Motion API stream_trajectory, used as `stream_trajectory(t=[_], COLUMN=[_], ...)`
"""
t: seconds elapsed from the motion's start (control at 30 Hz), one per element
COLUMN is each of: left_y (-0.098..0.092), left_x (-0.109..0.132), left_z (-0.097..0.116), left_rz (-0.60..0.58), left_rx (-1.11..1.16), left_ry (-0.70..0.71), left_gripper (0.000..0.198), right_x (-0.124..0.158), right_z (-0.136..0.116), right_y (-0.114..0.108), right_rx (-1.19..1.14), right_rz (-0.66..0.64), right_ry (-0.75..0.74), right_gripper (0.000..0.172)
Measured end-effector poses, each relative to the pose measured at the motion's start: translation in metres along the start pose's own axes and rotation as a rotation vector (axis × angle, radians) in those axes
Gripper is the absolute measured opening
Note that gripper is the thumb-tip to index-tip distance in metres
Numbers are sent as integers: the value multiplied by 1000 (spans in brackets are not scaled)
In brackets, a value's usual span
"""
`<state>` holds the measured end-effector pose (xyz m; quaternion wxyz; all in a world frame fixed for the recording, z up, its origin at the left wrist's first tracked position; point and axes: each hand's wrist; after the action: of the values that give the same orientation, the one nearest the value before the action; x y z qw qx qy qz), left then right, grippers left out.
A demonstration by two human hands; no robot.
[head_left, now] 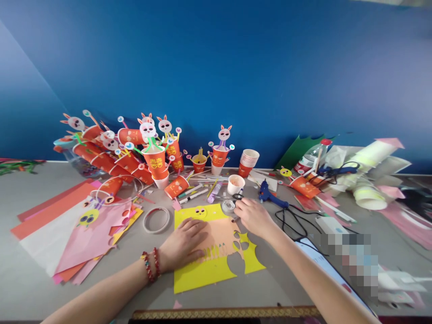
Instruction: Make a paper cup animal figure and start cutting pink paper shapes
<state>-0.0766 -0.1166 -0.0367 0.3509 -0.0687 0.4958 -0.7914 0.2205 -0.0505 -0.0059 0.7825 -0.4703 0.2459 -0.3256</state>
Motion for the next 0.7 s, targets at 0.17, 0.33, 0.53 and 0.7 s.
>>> stream_trajectory(t=[0.17, 0.33, 0.53, 0.7], left_y=[-3, -3, -3, -5], left_x=[0, 0, 1, -1], left_z=[0, 0, -2, 0], left_rz=[-5, -27, -20, -26], left_rx=[-6, -12, -18, -7], left_ry=[-32, -57, -95, -92], left_gripper=[44, 48, 47, 45], right_x=[8, 17, 16, 13], right_z=[4, 5, 0, -1], right_y=[-7, -6, 2, 4], right_rx=[-29, -72, -115, -110], right_rz=[12, 14, 35, 46], right_ry=[-19, -27, -1, -16], right_gripper=[14, 15, 21, 19])
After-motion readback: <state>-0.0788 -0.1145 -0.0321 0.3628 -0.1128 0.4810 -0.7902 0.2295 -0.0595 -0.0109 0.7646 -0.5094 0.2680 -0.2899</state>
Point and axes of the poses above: each hand's wrist, its own x-axis away from the middle knuckle, its own y-axis out of the palm, z = x × y, and after that the axes turned 13 degrees about x, right-handed
